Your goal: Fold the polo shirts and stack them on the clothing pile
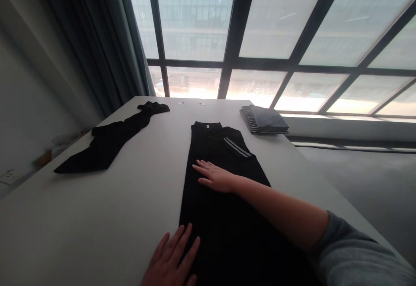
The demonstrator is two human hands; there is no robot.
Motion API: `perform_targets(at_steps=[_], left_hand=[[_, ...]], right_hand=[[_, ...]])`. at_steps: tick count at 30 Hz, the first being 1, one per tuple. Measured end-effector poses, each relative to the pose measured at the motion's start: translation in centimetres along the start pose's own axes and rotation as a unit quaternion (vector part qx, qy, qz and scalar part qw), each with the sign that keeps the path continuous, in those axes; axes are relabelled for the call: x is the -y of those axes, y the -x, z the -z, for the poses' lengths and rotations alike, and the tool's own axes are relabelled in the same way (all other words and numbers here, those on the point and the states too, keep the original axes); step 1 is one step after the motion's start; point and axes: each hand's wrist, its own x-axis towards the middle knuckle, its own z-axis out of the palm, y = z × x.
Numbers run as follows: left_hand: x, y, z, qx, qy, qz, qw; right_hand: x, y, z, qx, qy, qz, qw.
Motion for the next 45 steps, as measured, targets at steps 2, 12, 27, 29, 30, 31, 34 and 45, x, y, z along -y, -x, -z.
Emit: perform_targets(at_steps=[2, 12, 27, 29, 30, 31, 34, 45], left_hand=[[-0.2, 0.1, 0.3, 0.005, 0.005, -0.002, 1.0], [0.6, 2.1, 0.9, 0.091, 0.068, -0.009, 0.994], [-8.9, -12.6, 3.8, 0.201, 0.285, -0.202, 0.915], [-11.5, -15.1, 2.6, 0.197, 0.297, -0.288, 0.889], [-12.5, -16.1, 1.9, 0.196, 0.295, -0.314, 0.881], [-13.3, -16.7, 1.3, 0.195, 0.292, -0.329, 0.877], [-14.8, -17.6, -0.2, 0.189, 0.295, -0.333, 0.876], [-14.8, -17.9, -1.6, 0.16, 0.339, -0.318, 0.871]], right_hand=[[0.0, 5.0, 0.1, 0.028, -0.053, 0.026, 0.998], [-7.0, 18.3, 0.7, -0.207, 0.086, -0.208, 0.952], [-11.7, 18.0, 0.8, -0.344, 0.02, -0.204, 0.916], [-12.1, 18.0, 0.8, -0.345, 0.016, -0.191, 0.919], [-12.2, 18.0, 0.7, -0.346, 0.016, -0.184, 0.92], [-12.4, 17.9, 0.7, -0.346, 0.017, -0.179, 0.921], [-13.4, 17.3, 1.2, -0.336, 0.023, -0.169, 0.926], [-18.5, 6.4, 7.9, -0.233, 0.056, -0.184, 0.953]])
